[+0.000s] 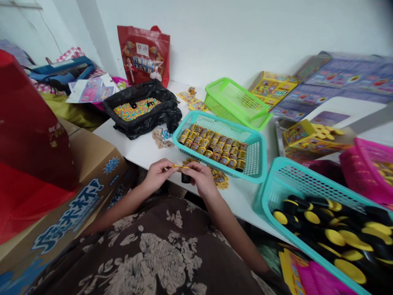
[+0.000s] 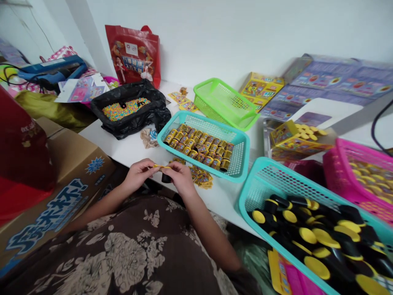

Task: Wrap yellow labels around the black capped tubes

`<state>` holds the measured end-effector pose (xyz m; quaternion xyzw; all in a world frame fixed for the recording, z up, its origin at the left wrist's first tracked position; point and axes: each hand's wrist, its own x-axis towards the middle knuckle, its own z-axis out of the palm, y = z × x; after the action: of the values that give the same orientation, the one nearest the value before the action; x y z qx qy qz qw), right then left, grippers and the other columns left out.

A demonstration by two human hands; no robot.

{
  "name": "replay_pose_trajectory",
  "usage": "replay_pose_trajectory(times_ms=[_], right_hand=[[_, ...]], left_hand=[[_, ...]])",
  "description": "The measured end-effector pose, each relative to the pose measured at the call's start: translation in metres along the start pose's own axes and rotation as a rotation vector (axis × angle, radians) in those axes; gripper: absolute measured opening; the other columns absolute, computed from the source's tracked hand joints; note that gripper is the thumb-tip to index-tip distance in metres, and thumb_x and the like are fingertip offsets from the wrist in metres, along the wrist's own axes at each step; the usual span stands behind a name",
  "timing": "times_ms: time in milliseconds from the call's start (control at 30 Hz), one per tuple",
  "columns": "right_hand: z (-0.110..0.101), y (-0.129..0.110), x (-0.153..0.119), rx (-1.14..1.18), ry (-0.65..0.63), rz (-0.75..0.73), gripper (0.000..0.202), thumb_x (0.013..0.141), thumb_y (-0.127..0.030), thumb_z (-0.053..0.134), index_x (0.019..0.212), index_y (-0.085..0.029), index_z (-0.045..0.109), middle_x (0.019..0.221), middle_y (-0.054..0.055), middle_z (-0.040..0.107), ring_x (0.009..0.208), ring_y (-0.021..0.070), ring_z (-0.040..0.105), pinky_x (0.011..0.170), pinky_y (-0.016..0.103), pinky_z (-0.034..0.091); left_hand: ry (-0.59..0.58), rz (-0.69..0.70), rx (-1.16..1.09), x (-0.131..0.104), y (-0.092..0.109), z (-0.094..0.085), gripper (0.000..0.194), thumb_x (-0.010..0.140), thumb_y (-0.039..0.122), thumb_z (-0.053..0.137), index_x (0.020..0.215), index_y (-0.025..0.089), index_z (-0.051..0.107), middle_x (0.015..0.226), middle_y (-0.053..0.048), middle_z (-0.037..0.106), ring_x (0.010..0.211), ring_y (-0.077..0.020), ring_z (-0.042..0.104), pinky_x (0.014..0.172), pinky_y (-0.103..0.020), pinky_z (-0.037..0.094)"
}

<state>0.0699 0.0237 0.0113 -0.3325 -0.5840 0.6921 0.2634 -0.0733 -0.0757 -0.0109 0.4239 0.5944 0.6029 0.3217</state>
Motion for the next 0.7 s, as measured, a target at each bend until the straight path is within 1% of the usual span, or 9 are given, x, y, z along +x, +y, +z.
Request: replay_pose_trajectory(times_ms=[33,100,200,267,367,433,533,700], right_hand=[[-0.001,0.0,0.0,-0.007,-0.012,-0.007,0.02,0.06,-0.035,0.076,0.06,-0.018,0.068,0.046,-0.005,0.052,0.04,0.007,0.039,0.039,0.022,0.027],[-0.003,0.0,-0.001,-0.014,-0.023,-0.033,0.019,0.061,-0.035,0.077,0.065,-0.018,0.07,0.049,-0.005,0.054,0.042,0.0075,0.04,0.04,0.022,0.027],[-0.008,-0.003,-0.004,0.022,0.033,-0.126,0.02,0.066,-0.035,0.076,0.079,-0.019,0.074,0.058,-0.003,0.059,0.046,0.0084,0.043,0.041,0.022,0.03],[-0.011,-0.005,-0.006,0.07,0.072,-0.209,0.02,0.07,-0.034,0.076,0.085,-0.021,0.075,0.065,-0.002,0.063,0.05,0.009,0.046,0.044,0.022,0.033],[-0.011,-0.007,-0.007,0.11,0.056,-0.287,0.018,0.071,-0.034,0.077,0.085,-0.023,0.075,0.069,-0.001,0.066,0.054,0.0103,0.05,0.049,0.024,0.039],[-0.009,-0.006,-0.006,0.112,0.026,-0.296,0.019,0.069,-0.035,0.079,0.084,-0.023,0.074,0.07,-0.001,0.067,0.058,0.0119,0.054,0.054,0.025,0.043],[-0.006,-0.005,-0.004,0.107,0.014,-0.285,0.021,0.067,-0.036,0.08,0.082,-0.023,0.074,0.072,-0.001,0.068,0.062,0.013,0.057,0.057,0.026,0.046],[-0.005,-0.003,-0.003,0.109,0.026,-0.236,0.021,0.067,-0.036,0.081,0.078,-0.021,0.072,0.065,-0.002,0.066,0.053,0.0102,0.051,0.049,0.024,0.039]], left_hand=[[0.011,0.042,0.048,0.001,0.0,-0.002,0.027,0.076,0.043,0.074,0.076,0.015,0.071,0.073,-0.002,0.06,0.065,-0.0115,0.054,0.056,-0.022,0.045],[0.018,0.098,0.092,0.001,0.001,-0.003,0.027,0.078,0.042,0.072,0.071,0.016,0.071,0.068,-0.002,0.059,0.062,-0.0113,0.052,0.057,-0.023,0.043],[0.031,0.127,0.088,0.0,0.006,-0.002,0.026,0.074,0.039,0.077,0.068,0.015,0.07,0.066,-0.003,0.061,0.062,-0.0117,0.053,0.057,-0.024,0.042],[0.033,0.114,0.06,-0.001,0.009,-0.001,0.028,0.069,0.039,0.08,0.065,0.014,0.068,0.065,-0.003,0.062,0.06,-0.0111,0.053,0.055,-0.023,0.042],[-0.033,0.038,-0.003,-0.004,0.012,0.001,0.031,0.067,0.04,0.082,0.065,0.013,0.067,0.062,-0.002,0.06,0.052,-0.0092,0.051,0.049,-0.021,0.041],[-0.08,-0.005,-0.03,-0.006,0.013,0.002,0.032,0.067,0.04,0.082,0.067,0.013,0.066,0.063,-0.001,0.06,0.05,-0.0089,0.052,0.046,-0.021,0.042],[-0.112,-0.019,-0.045,-0.007,0.013,0.002,0.031,0.067,0.039,0.082,0.069,0.012,0.067,0.065,-0.002,0.061,0.049,-0.009,0.054,0.046,-0.021,0.044],[-0.118,-0.033,-0.078,-0.006,0.014,0.002,0.029,0.065,0.037,0.083,0.075,0.012,0.072,0.069,-0.003,0.063,0.051,-0.0091,0.056,0.046,-0.021,0.047]])
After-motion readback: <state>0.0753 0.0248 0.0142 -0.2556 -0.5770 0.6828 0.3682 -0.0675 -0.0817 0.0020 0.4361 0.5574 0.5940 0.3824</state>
